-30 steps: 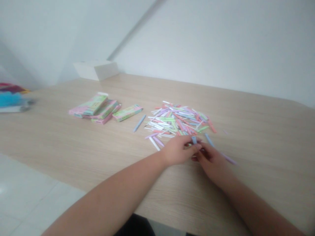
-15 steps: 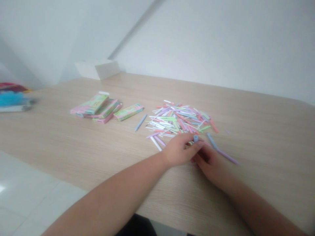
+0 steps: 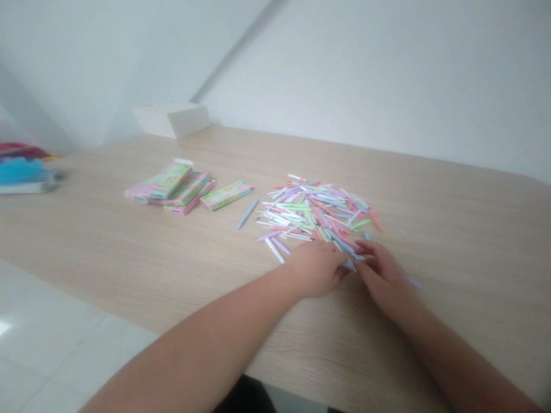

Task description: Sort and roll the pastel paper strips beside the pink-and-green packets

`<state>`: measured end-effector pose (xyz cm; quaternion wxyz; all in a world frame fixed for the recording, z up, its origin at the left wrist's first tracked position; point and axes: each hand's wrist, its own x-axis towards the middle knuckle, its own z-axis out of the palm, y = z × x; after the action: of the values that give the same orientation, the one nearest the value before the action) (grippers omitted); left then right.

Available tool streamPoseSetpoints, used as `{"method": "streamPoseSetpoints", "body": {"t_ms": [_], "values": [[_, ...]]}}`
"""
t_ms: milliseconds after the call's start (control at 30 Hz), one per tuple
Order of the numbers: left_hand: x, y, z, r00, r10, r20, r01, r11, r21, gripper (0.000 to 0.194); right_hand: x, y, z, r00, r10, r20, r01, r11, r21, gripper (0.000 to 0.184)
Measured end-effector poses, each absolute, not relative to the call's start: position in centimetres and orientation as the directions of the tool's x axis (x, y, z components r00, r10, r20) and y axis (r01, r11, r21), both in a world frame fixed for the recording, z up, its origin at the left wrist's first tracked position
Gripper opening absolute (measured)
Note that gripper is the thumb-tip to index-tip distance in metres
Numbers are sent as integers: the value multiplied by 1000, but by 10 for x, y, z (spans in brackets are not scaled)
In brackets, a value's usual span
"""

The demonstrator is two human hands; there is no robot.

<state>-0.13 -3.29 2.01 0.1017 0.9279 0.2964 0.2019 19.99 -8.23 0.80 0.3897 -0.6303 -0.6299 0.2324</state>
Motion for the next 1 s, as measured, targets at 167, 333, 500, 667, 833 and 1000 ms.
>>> {"method": "streamPoseSetpoints", "body": {"t_ms": [167,333,500,667,833,1000], "values": [[-2,-32,17,761,594,262,565,-805,184,29,202,-80,6,40,978,205,659,128,-741,32],[-5,-30,17,760,605,239,578,-797,177,29,205,-79,8,-59,984,167,763,152,-629,31],[-10,-28,20,768,607,206,570,-793,214,27,210,-83,17,-199,978,68,847,206,-490,35],[-17,-24,20,778,584,231,545,-811,213,21,214,-88,23,-275,960,58,861,273,-429,37],[-22,-24,20,775,586,237,544,-809,221,17,233,-93,34,-296,955,-9,781,236,-578,45],[-26,-25,23,773,587,242,532,-807,257,21,247,-123,43,-389,915,-104,787,272,-555,59]]}}
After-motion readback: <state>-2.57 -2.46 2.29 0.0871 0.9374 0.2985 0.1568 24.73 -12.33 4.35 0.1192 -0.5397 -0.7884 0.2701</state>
